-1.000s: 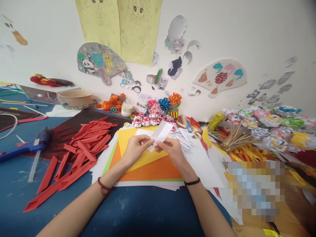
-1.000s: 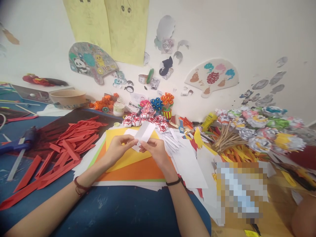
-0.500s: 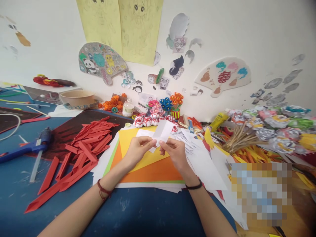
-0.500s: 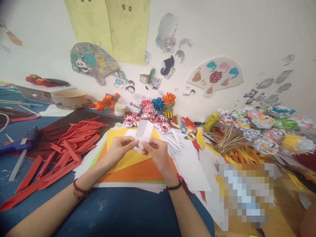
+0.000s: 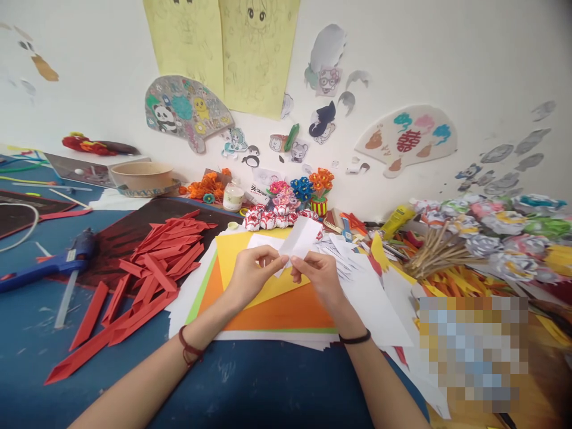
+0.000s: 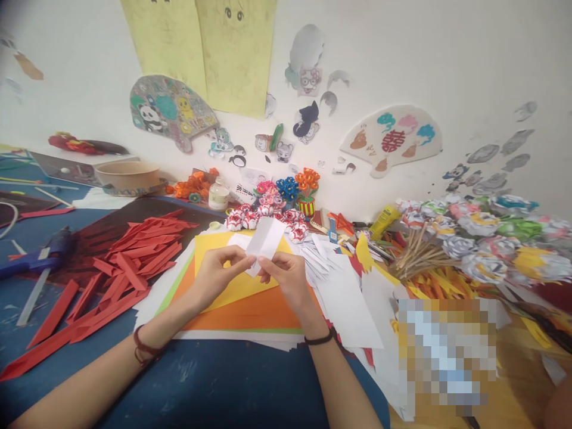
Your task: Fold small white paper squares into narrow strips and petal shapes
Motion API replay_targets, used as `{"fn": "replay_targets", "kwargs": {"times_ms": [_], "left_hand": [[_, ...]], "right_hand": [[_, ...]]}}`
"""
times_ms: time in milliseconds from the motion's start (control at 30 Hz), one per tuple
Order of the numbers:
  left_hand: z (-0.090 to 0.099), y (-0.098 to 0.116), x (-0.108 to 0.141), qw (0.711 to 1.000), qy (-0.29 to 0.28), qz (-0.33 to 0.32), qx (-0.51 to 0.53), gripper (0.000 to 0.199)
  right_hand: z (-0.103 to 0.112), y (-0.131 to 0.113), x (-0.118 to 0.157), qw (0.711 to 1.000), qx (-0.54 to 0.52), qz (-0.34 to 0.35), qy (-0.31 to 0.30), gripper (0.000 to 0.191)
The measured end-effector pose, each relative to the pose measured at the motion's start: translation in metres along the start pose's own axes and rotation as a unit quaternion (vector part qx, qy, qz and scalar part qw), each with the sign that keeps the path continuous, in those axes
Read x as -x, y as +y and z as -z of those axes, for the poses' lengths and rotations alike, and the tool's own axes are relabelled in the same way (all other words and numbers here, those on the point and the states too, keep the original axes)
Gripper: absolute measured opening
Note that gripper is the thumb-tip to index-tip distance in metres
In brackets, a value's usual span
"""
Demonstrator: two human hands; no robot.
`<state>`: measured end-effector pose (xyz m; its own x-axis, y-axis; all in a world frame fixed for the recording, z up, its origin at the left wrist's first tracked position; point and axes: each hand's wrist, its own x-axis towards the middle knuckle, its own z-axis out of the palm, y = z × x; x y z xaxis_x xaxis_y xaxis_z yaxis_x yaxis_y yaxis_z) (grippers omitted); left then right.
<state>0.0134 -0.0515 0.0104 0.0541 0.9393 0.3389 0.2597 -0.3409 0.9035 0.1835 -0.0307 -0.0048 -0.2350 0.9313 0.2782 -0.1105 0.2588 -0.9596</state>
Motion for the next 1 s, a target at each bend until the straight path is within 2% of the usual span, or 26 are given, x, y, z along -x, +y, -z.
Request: {"fn": "replay_targets", "kwargs": {"times_ms": [233,533,733,1000], "left_hand": [[0.0032,0.0004,-0.0017,1.000,-0.025,0.009,0.016,0.030],[0.0001,0.0026,-0.0004,0.997,-0.020,0.037,0.063,0.031],[0.0009,0.0027,0.0003,0.998,-0.003,0.029,0.059,0.029],[-0.0010,0.0015,0.0010,0.999,0.000,0.022,0.048,0.029]], "right_hand": [[0.0051,0.0015,0.0001,0.996,-0.056,-0.053,-0.038,0.025],[0.0029,0.0013,-0.0011,0.997,-0.062,-0.044,-0.022,0.026],[0.0043,-0.0036,-0.0013,0.997,-0.035,-0.047,-0.053,0.021],[-0.0030,-0.0022,0.0015,1.000,-0.008,-0.010,0.002,0.025]]}}
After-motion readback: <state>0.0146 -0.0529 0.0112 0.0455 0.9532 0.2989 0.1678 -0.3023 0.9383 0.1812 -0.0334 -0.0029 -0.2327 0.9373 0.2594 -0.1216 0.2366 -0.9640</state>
